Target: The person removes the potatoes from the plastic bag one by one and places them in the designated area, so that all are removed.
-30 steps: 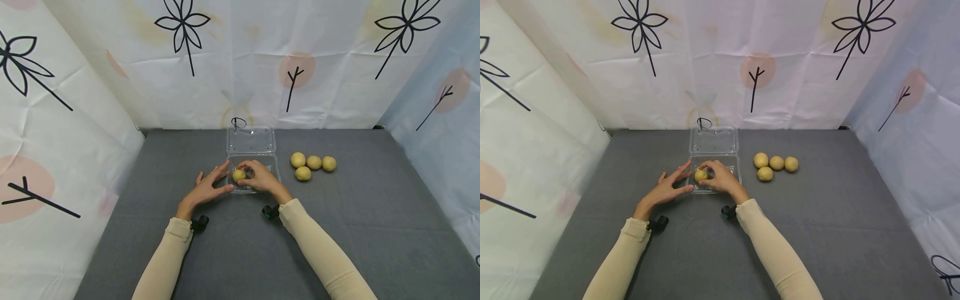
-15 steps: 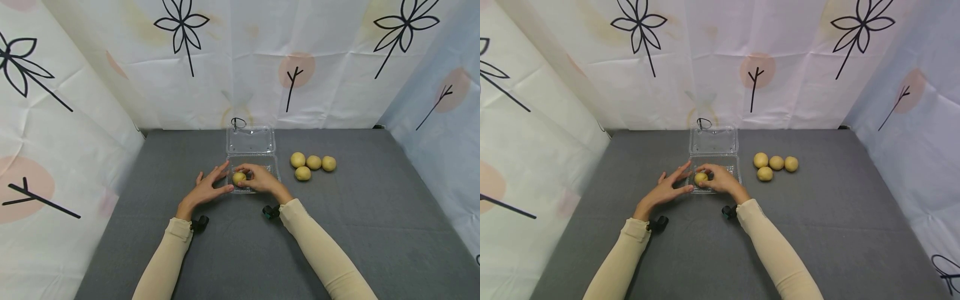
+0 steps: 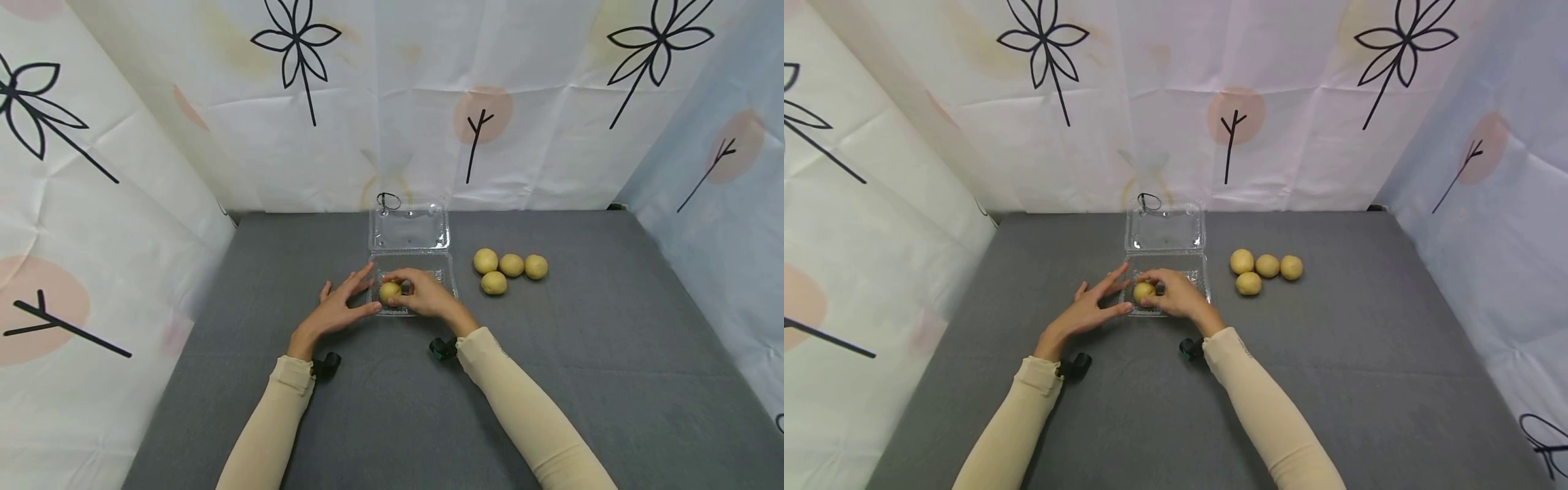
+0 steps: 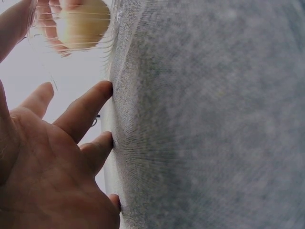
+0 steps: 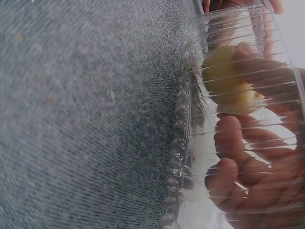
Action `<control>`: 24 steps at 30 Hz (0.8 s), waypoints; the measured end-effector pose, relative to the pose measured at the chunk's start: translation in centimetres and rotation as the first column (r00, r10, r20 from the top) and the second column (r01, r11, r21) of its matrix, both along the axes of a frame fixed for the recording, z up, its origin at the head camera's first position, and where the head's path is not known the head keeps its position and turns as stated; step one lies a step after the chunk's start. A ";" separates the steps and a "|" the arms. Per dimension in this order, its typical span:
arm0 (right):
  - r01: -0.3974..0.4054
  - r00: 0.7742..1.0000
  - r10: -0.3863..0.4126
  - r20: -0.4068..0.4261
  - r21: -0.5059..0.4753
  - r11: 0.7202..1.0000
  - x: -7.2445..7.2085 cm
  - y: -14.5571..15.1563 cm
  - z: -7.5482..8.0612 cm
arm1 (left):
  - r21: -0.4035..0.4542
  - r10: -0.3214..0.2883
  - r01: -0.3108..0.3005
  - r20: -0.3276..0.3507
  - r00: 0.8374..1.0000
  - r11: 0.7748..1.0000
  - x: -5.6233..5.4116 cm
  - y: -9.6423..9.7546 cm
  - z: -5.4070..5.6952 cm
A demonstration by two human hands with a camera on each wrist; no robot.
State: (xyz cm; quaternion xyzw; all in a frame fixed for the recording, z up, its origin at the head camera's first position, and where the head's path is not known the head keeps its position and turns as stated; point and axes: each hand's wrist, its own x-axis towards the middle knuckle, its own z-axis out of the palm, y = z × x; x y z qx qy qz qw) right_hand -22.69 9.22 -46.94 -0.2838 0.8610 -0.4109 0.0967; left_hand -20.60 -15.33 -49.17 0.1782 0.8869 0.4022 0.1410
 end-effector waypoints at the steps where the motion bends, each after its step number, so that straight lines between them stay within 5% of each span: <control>1: 0.007 1.000 -0.007 -0.005 -0.007 1.000 0.0 0.0 0.0 | 0.000 0.002 -0.002 0.003 1.000 1.000 0.0 0.0 0.0; 10: 0.080 0.990 -0.089 -0.107 -0.091 0.993 0.1 0.0 0.0 | -0.002 -0.002 0.002 0.007 1.000 1.000 -0.2 0.1 0.0; 24: 0.125 0.982 -0.144 -0.123 -0.149 0.981 0.2 0.6 0.8 | -0.008 -0.005 0.005 0.007 1.000 1.000 -0.1 0.0 0.1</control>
